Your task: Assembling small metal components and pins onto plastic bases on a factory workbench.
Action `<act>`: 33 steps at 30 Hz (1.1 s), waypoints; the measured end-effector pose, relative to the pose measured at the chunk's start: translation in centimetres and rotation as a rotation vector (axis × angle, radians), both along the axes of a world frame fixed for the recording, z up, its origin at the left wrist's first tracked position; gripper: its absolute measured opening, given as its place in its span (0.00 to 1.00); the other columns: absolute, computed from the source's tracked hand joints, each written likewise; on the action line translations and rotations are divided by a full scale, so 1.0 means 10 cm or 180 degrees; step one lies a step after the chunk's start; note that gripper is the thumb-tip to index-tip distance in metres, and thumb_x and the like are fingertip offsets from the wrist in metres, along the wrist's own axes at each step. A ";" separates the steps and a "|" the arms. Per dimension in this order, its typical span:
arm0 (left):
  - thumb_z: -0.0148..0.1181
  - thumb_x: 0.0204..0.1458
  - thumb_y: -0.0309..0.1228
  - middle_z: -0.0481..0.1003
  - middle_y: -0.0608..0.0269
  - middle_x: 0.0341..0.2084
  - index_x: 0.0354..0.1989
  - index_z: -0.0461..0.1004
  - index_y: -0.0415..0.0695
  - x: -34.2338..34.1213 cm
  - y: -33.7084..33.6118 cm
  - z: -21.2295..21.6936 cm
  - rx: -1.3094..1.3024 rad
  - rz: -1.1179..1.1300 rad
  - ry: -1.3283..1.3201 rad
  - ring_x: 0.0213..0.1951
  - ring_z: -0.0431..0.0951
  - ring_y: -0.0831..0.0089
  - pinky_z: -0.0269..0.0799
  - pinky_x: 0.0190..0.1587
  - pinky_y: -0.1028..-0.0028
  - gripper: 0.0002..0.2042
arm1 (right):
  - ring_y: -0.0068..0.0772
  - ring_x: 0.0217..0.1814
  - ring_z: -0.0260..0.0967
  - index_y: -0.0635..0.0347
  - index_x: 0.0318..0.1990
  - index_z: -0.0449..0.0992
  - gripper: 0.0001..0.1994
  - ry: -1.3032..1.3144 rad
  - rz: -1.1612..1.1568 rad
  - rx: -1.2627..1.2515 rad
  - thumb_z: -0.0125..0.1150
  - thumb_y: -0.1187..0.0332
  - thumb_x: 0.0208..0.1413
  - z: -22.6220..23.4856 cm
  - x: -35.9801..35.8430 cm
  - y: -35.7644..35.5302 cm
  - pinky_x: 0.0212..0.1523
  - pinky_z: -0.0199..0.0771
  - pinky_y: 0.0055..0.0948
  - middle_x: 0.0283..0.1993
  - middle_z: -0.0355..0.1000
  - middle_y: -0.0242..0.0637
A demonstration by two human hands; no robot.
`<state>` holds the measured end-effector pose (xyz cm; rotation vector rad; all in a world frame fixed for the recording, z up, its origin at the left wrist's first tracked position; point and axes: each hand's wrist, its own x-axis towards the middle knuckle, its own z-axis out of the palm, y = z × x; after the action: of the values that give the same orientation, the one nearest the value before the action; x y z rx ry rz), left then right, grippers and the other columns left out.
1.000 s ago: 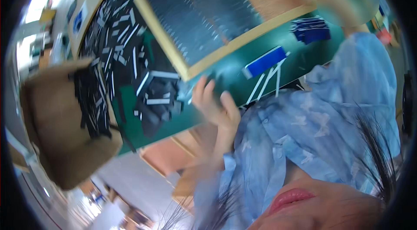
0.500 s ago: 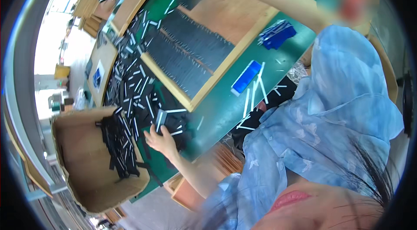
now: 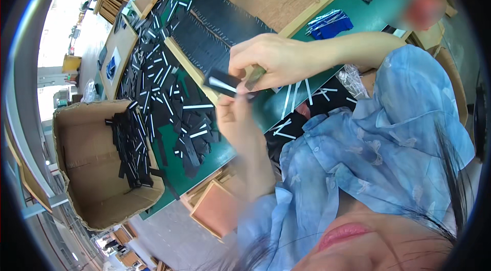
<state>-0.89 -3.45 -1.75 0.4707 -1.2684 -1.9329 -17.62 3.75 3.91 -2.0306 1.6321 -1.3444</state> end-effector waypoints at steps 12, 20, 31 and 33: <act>0.49 0.58 0.26 0.76 0.56 0.32 0.48 0.69 0.30 -0.01 0.24 0.34 -0.0341 -0.0064 -0.0845 0.26 0.75 0.76 0.70 0.30 0.80 0.13 | 0.38 0.38 0.62 0.56 0.37 0.69 0.19 0.1474 -0.0411 -0.0536 0.66 0.56 0.42 0.05 -0.18 0.35 0.34 0.61 0.33 0.34 0.64 0.33; 0.47 0.58 0.27 0.77 0.55 0.30 0.45 0.71 0.30 0.02 0.19 0.23 -0.0103 0.0362 -0.0840 0.28 0.78 0.72 0.73 0.33 0.76 0.12 | 0.31 0.30 0.60 0.55 0.28 0.67 0.09 0.2432 0.0017 -0.1391 0.56 0.65 0.38 -0.14 -0.07 0.47 0.30 0.58 0.29 0.27 0.60 0.30; 0.49 0.58 0.28 0.76 0.50 0.31 0.48 0.68 0.30 0.19 0.10 0.06 0.0012 0.0742 -0.0960 0.22 0.76 0.74 0.73 0.24 0.81 0.14 | 0.35 0.34 0.63 0.55 0.37 0.71 0.09 0.1653 0.0713 -0.0288 0.54 0.66 0.47 -0.49 -0.06 0.86 0.36 0.63 0.31 0.31 0.63 0.33; 0.48 0.58 0.27 0.76 0.51 0.30 0.48 0.68 0.30 0.16 0.15 0.06 -0.0122 0.1048 -0.0969 0.23 0.76 0.74 0.72 0.25 0.81 0.14 | 0.37 0.30 0.66 0.55 0.36 0.73 0.09 0.1268 0.1030 0.0547 0.55 0.68 0.46 -0.57 -0.19 0.93 0.31 0.67 0.33 0.31 0.66 0.34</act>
<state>0.76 -1.98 -1.13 0.9208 -1.3170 -1.5984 -19.51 13.09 -1.79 -2.4297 1.4078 -0.7002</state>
